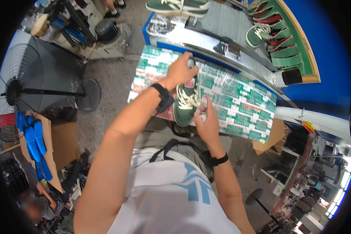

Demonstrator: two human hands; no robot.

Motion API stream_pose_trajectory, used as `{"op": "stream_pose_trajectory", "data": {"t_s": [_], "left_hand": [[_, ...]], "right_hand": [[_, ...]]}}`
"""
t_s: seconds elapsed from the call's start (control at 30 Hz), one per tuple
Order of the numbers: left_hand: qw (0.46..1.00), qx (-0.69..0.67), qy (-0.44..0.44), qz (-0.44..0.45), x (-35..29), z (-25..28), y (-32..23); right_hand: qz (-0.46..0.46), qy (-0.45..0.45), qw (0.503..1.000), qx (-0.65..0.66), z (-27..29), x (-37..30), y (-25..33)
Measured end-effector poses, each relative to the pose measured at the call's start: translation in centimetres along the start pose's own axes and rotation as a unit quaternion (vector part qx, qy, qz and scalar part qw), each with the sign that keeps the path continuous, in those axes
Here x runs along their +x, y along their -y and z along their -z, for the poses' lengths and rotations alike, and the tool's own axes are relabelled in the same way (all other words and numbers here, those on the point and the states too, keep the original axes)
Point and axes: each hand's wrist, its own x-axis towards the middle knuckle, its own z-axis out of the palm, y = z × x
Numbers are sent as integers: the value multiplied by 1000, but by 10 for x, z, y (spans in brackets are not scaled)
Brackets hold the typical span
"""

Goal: The recorder is inspecting and cleaning green sneakers at a quality control station in a shoe manufacturing facility.

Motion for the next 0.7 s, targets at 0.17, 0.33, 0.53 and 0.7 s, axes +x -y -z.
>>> {"op": "stream_pose_trajectory", "data": {"t_s": [0.17, 0.33, 0.53, 0.7], "left_hand": [[967, -239, 14, 88, -53, 12, -7], [985, -113, -60, 119, -126, 6, -16], [957, -233, 12, 176, -99, 37, -4], [961, -238, 31, 135, -14, 113, -26]], "right_hand": [[-98, 86, 983, -127, -28, 23, -12], [-77, 124, 987, -73, -37, -2, 7], [30, -40, 986, -158, 18, 37, -56], [-15, -81, 966, -245, 65, 53, -103]]}}
